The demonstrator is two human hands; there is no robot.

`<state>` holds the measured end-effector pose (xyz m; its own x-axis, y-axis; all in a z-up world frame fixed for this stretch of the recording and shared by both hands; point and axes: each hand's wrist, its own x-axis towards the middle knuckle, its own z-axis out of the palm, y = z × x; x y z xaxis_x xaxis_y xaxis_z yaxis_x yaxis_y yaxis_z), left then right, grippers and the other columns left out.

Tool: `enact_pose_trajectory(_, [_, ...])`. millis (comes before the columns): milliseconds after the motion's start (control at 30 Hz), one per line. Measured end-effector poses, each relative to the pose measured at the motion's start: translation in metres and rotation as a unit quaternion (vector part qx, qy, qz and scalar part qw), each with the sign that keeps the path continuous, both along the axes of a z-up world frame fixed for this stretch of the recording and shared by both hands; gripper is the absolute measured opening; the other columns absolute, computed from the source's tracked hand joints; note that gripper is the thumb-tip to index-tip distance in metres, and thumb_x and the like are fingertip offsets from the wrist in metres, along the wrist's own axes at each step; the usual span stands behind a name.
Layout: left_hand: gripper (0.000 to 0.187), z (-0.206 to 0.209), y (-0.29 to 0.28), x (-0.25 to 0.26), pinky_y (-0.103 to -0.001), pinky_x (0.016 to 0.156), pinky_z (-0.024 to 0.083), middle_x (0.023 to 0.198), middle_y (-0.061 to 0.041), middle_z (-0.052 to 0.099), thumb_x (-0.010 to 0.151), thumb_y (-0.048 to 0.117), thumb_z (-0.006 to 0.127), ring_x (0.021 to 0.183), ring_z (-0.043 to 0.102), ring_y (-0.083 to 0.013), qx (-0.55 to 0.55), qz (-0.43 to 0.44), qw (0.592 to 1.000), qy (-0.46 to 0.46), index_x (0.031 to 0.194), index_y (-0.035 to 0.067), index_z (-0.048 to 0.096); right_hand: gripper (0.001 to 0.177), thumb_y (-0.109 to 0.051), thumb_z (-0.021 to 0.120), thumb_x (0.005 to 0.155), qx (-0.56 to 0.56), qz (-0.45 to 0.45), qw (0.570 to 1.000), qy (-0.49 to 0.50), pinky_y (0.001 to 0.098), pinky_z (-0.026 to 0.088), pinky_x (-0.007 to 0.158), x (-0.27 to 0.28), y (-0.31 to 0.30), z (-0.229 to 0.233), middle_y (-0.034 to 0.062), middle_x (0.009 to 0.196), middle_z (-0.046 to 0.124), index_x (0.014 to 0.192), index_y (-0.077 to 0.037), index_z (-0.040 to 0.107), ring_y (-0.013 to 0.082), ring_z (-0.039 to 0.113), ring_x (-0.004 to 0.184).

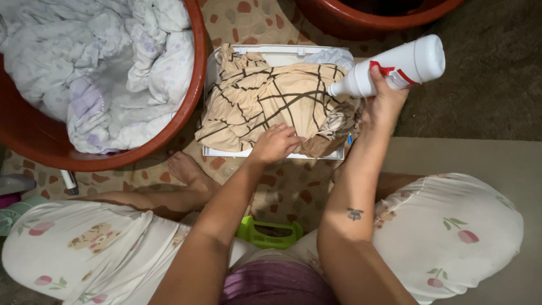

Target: The person sits on the floor and applies a dark liquid from a white squeeze bottle onto a beige cloth with a black grid pattern. They repeatedly squeeze the bottle to draw lines on the fabric, then rub the liquid into the cloth with their hands.

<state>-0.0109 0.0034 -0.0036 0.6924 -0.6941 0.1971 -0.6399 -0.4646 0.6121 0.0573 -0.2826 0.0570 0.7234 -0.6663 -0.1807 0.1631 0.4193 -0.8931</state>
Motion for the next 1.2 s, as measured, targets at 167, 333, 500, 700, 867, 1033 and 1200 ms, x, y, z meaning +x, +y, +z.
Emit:
enact_pose_trajectory(167, [0.023,-0.002,0.0,0.001,-0.04,0.087,0.051,0.091,-0.002,0.062,0.089,0.02,0.07,0.096,0.06,-0.0269,-0.006,-0.004,1.0,-0.001,0.11,0.022,0.078,0.082,0.012,0.087,0.079,-0.033,0.021,0.999,-0.011,0.047,0.053,0.108,0.003,0.005,-0.006,0.015,0.133,0.064,0.144,-0.007,0.039,0.0291,0.066,0.124])
enact_pose_trajectory(333, [0.02,-0.003,-0.002,-0.001,-0.04,0.087,0.051,0.091,-0.002,0.063,0.089,0.02,0.07,0.095,0.06,-0.0265,0.0,-0.001,1.0,0.008,0.108,0.022,0.078,0.084,0.012,0.086,0.08,-0.03,0.045,0.998,-0.038,0.0527,0.056,0.113,0.001,0.011,-0.005,0.0173,0.133,0.061,0.146,-0.004,0.036,0.0328,0.064,0.123])
enact_pose_trajectory(500, [0.02,-0.002,-0.001,-0.002,-0.04,0.087,0.051,0.091,-0.002,0.062,0.09,0.021,0.07,0.096,0.06,-0.0267,-0.001,0.005,1.0,0.009,0.108,0.022,0.078,0.085,0.013,0.084,0.079,-0.032,0.066,0.997,0.026,0.0483,0.052,0.11,-0.004,0.013,0.018,0.0177,0.132,0.063,0.148,-0.007,0.037,0.0311,0.066,0.124])
enact_pose_trajectory(700, [0.02,-0.004,-0.001,-0.004,-0.041,0.085,0.051,0.089,-0.002,0.062,0.089,0.021,0.071,0.096,0.06,-0.0261,0.004,0.009,1.0,0.014,0.107,0.023,0.078,0.081,0.013,0.083,0.079,-0.02,0.021,1.0,0.01,0.0498,0.057,0.11,-0.001,0.009,0.011,0.0186,0.132,0.064,0.146,-0.004,0.04,0.0328,0.067,0.123])
enact_pose_trajectory(867, [0.021,-0.009,0.0,-0.005,-0.041,0.084,0.051,0.089,-0.002,0.061,0.088,0.022,0.072,0.096,0.06,-0.0265,-0.008,0.013,1.0,0.015,0.108,0.022,0.078,0.077,0.011,0.084,0.082,-0.088,0.027,0.995,0.024,0.0484,0.055,0.108,-0.004,-0.004,0.002,0.019,0.133,0.066,0.145,-0.003,0.043,0.0325,0.069,0.123])
enact_pose_trajectory(1033, [0.02,-0.01,0.001,-0.005,-0.04,0.084,0.051,0.09,-0.004,0.061,0.088,0.022,0.074,0.097,0.06,-0.0272,-0.026,0.02,0.999,0.029,0.107,0.021,0.079,0.076,0.001,0.086,0.08,-0.013,-0.032,0.999,0.005,0.0535,0.059,0.099,-0.002,-0.014,-0.012,0.015,0.128,0.065,0.14,-0.011,0.042,0.0327,0.068,0.117])
enact_pose_trajectory(1200, [0.017,0.003,-0.003,-0.007,-0.041,0.088,0.052,0.101,-0.006,0.066,0.083,0.019,0.075,0.103,0.062,-0.0259,-0.08,0.042,0.996,0.021,0.1,0.02,0.078,0.053,-0.039,0.074,0.085,0.283,-0.083,0.955,0.008,0.0579,0.062,0.088,-0.006,-0.051,-0.073,0.0146,0.119,0.071,0.127,-0.009,0.062,0.0362,0.069,0.111])
